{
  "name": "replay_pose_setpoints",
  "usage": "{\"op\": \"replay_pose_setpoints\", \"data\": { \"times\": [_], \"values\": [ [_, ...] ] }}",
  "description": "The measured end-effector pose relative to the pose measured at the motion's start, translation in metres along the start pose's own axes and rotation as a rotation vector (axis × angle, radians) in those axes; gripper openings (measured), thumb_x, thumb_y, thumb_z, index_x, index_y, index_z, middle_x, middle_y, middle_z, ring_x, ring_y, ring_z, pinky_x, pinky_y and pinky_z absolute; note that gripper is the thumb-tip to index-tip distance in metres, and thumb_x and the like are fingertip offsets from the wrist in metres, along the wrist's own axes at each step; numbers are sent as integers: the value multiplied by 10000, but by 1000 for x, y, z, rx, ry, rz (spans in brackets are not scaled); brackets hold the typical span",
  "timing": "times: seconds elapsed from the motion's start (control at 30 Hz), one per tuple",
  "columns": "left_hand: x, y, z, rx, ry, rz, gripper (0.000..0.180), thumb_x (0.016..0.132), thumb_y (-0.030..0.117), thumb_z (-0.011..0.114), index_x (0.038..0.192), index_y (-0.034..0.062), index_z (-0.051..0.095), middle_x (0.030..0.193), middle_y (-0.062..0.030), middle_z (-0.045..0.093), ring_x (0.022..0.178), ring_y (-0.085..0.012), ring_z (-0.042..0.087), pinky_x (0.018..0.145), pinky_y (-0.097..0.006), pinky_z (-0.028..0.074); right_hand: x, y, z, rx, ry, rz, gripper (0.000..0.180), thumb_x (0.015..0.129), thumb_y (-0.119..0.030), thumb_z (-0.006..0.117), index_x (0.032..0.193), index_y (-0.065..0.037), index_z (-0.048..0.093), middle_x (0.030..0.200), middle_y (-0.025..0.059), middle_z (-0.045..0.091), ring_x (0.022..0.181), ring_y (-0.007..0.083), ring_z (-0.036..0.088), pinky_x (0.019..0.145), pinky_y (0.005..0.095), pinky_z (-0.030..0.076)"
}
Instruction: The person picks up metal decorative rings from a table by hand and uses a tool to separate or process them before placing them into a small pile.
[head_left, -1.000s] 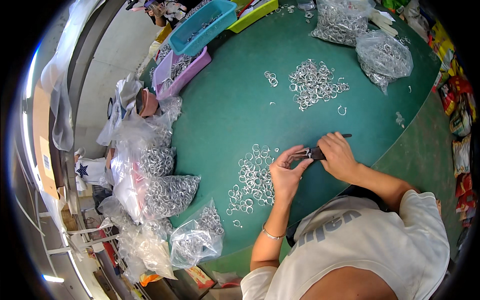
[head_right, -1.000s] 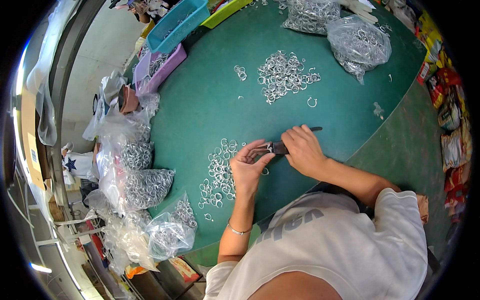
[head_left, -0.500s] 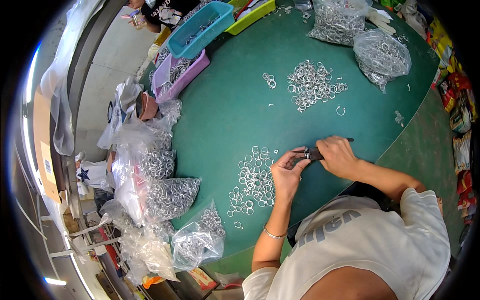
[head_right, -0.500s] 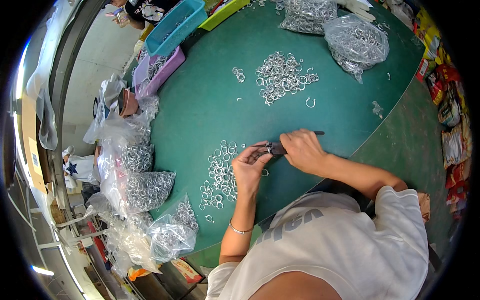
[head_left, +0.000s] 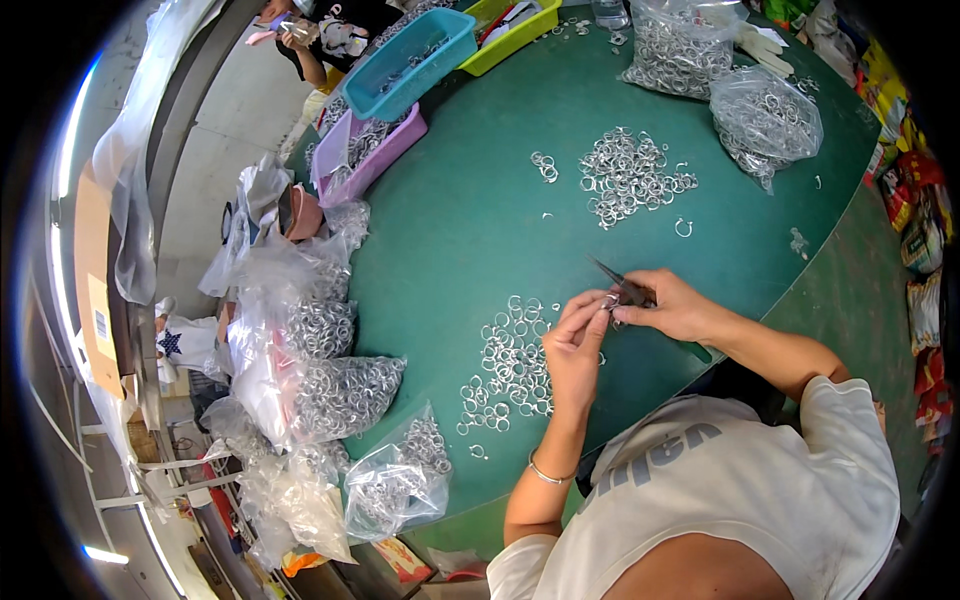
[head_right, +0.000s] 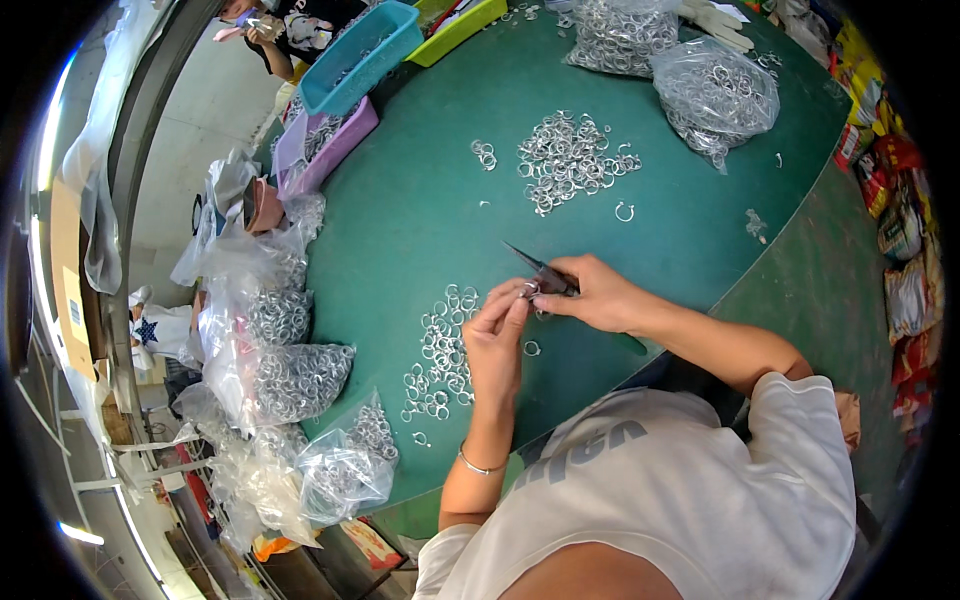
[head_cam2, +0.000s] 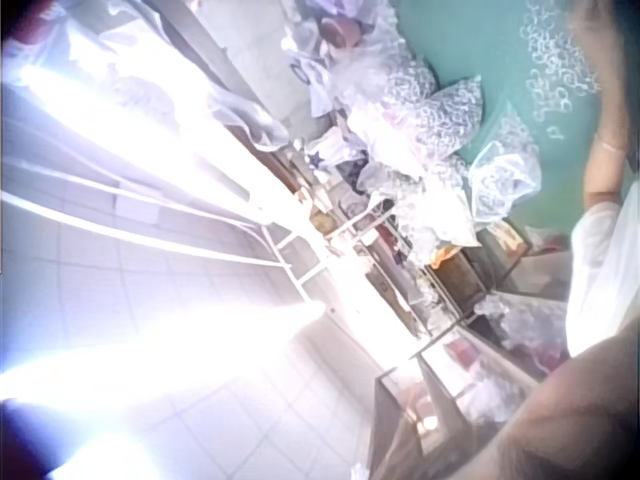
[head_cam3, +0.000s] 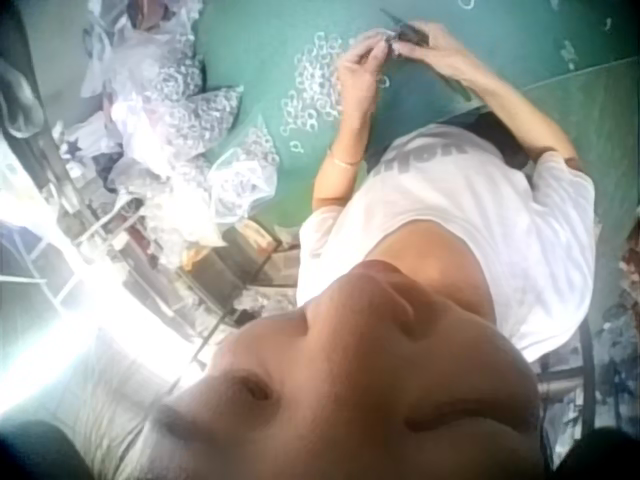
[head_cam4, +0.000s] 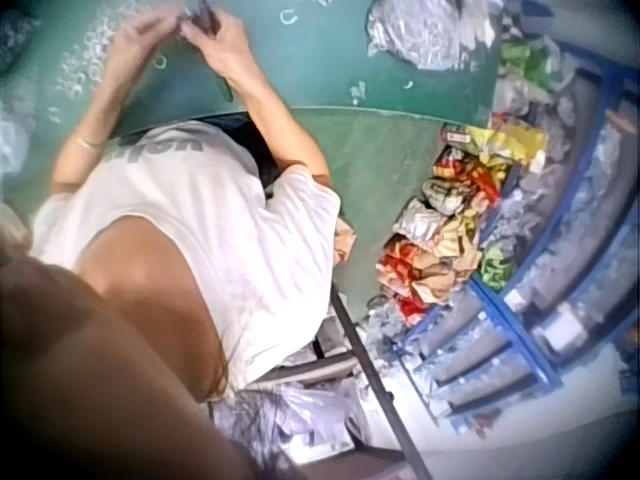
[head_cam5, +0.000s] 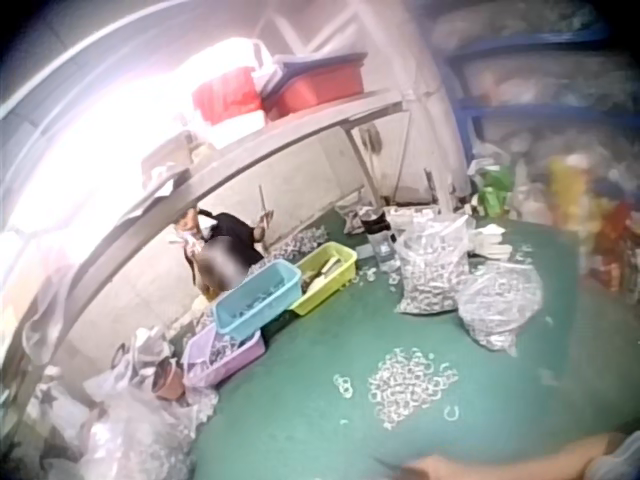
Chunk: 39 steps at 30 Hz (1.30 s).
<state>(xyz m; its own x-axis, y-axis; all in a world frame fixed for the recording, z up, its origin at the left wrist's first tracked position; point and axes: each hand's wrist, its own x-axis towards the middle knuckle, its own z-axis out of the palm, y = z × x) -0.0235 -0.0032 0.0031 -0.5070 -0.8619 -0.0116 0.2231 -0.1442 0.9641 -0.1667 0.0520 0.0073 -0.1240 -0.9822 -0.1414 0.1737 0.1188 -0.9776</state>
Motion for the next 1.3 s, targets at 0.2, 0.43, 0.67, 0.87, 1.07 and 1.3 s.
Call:
{"op": "replay_pose_setpoints", "data": {
  "times": [0.2,0.43,0.67,0.87,1.07,1.3],
  "values": [
    [-5,19,3,727,75,300,101,797,-16,562,872,-47,624,742,-105,624,665,-166,586,620,-260,452,-4,-8,-1,-169,38,-30,102,823,-78,576,885,-1,549,731,-23,505,637,36,408,547,205,336],
    [-5,39,-2,758,-130,95,90,795,-10,550,828,-36,630,646,-79,604,538,-138,548,512,-253,424,-6,-29,0,-356,24,-346,120,762,-25,610,855,25,553,697,62,539,614,112,485,555,277,387],
    [2,46,-6,905,-367,339,78,774,-58,522,777,-46,599,644,-93,579,553,-156,537,529,-245,419,1,-37,-16,-290,-204,-61,128,736,-100,647,768,6,583,591,17,507,539,82,467,488,243,357],
    [-2,32,-13,451,-241,154,89,754,-67,525,775,-32,604,661,-102,575,559,-196,539,540,-257,427,8,-32,-18,-31,-151,128,89,740,-60,645,756,9,591,636,42,570,488,70,475,444,204,351],
    [8,20,-35,1217,-109,58,88,757,-12,550,785,-17,632,709,-114,616,598,-317,579,587,-370,467,16,-23,-20,25,-42,308,99,769,-87,606,731,3,586,653,54,589,477,73,487,413,199,338],
    [8,31,-7,694,-21,73,170,744,1,626,911,-14,603,790,-84,605,646,-172,584,577,-248,453,18,-17,-15,43,-29,351,103,781,-93,597,767,7,576,628,48,559,501,82,514,409,194,351]
  ]
}}
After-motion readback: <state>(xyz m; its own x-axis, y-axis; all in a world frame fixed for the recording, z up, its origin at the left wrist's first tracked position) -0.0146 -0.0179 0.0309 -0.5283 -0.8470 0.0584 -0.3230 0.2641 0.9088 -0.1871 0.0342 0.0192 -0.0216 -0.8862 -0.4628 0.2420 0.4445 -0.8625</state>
